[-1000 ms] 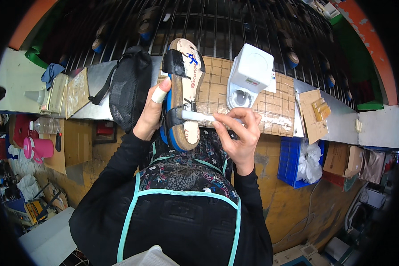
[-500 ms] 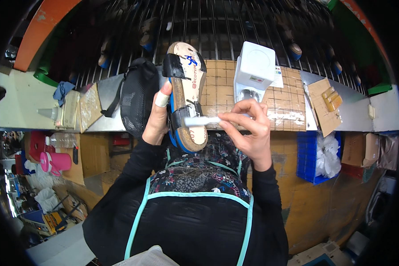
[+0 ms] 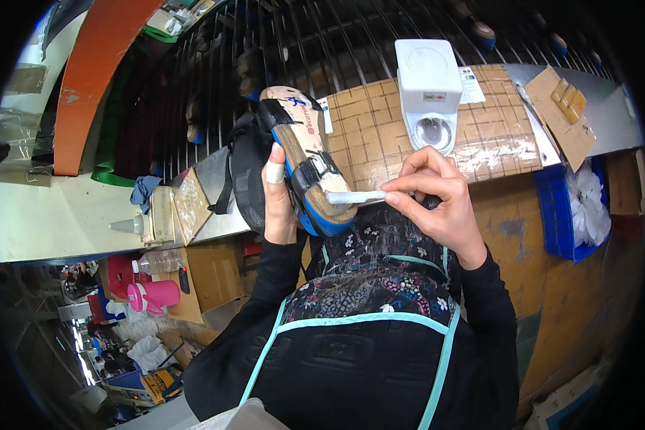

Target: The person holds a blue and white shoe and uses a small brush to apply white paint to the sole and side edges. The person repeatedly rotates the shoe to reach different areas and dips the brush into a white container to reload paint.

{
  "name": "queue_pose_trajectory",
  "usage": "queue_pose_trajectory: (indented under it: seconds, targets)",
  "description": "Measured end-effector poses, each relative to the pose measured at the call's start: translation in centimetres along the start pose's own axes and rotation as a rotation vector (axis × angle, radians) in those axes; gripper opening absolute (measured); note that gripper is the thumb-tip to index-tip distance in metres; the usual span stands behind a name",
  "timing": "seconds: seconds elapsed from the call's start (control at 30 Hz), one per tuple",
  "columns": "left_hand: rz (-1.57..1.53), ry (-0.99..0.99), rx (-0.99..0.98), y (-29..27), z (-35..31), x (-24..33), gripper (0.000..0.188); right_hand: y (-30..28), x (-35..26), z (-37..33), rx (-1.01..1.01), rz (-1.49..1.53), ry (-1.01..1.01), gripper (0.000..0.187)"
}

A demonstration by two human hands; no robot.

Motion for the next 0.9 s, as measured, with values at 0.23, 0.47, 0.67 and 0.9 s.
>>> queue_pose_trajectory:
  seconds: [0.23,0.47,0.67,0.9]
  targets:
    - [0.034,0.062,0.059,-0.7,0.1,-0.1,0.053,0.4,0.4,-0.2,0.114,-0.210,-0.078,0.015]
    - [0.124,0.089,0.026,-0.7,-0.2,0.2,0.053,1.2,0.1,0.6,0.200,-0.298,-0.170,0.015]
    - [0.033,0.050,0.045,-0.7,0.2,0.3,0.052,1.3,-0.1,1.1,0.185,-0.313,-0.230,0.017]
    - [-0.229,-0.175,0.016,0.0,0.6,0.1,0.057,0.6,-0.1,1.8,0.039,-0.293,-0.289,0.018]
Point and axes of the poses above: each hand's wrist, its own z-axis towards the middle knuckle, its own y-axis out of the palm, x = y × z, the point moved 3 cm from there along z, towards the middle knuckle, and after that the axes turned 14 degrees about y, right-handed, at the moved point
